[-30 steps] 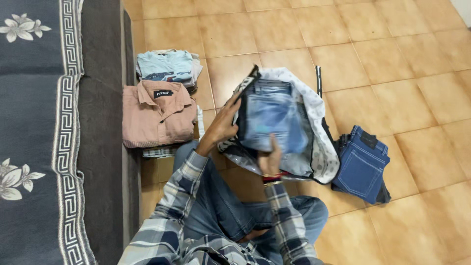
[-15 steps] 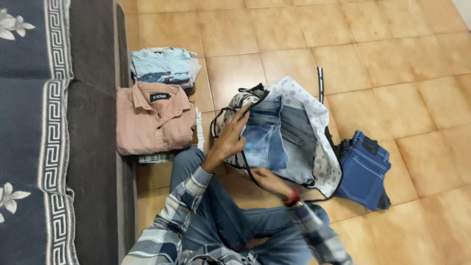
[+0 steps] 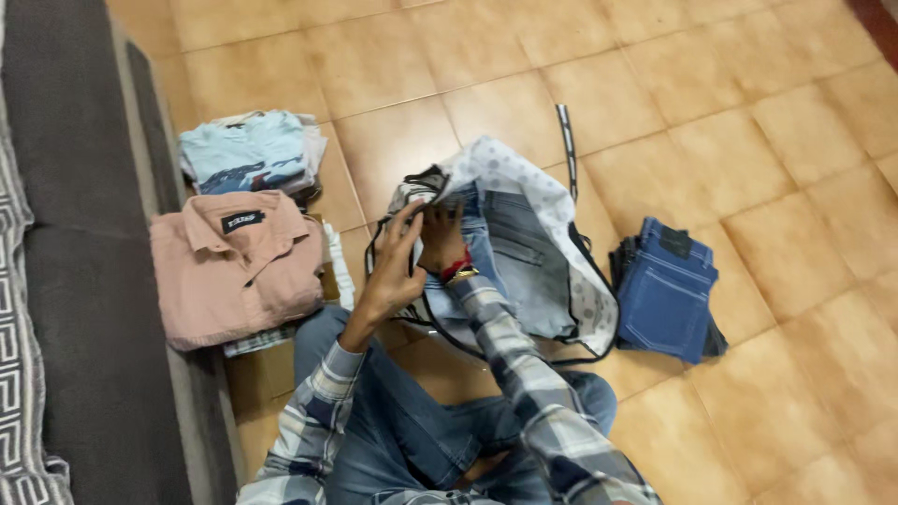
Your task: The person packs a bag by taking folded jeans and shirts from stacks on the floor and placing them inside the main compartment one by one.
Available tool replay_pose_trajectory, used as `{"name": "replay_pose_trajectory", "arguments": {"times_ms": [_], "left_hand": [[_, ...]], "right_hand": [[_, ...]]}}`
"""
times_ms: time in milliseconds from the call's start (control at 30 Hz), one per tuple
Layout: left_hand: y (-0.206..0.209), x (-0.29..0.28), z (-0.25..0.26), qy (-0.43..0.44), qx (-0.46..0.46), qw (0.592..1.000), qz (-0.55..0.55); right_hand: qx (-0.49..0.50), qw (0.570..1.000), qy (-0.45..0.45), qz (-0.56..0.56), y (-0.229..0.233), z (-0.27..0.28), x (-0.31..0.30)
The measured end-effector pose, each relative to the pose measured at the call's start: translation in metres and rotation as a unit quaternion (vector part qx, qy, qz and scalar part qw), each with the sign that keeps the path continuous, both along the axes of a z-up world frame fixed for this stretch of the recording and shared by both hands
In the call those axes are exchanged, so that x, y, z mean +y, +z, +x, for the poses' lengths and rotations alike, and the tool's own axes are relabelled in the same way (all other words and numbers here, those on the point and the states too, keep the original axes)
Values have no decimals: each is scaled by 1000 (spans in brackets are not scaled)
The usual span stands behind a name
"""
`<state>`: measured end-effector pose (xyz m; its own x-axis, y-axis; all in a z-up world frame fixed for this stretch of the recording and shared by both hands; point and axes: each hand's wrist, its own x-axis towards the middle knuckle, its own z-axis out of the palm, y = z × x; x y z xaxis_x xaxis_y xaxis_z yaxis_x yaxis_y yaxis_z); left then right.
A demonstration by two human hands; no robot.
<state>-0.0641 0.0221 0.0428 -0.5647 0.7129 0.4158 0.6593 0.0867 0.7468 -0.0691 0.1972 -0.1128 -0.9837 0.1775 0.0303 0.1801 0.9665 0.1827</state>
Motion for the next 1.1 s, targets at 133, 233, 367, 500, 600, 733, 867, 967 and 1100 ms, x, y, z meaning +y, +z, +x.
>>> {"name": "replay_pose_trajectory", "arguments": {"times_ms": [133,233,367,500,600,733,867,967,1100], "left_hand": [[5,3,21,32,34,999,-20],[12,-3,33,86,110,989,-51],[24,1,78,131,197,963,-127],[18,34,110,65,340,928,-135],[-16,79,128,-119,330,909,-226],[-84,122,127,-217,358,889,-185],[-149,117,105,-239,374,849,-286],[-168,100,96,-240,397,848,-256],[-161,99,104,-245,403,836,-279]], "right_hand": [[97,990,32,-93,32,24,-4],[200,941,124,-244,54,81,5],[423,734,-87,-525,41,226,62],[664,418,-393,-480,-12,371,155],[667,240,-449,-544,-46,426,187],[600,130,-433,-660,-38,426,193],[589,137,-371,-704,-23,414,197],[604,130,-370,-694,-24,409,207],[605,89,-332,-719,-28,394,226]]}}
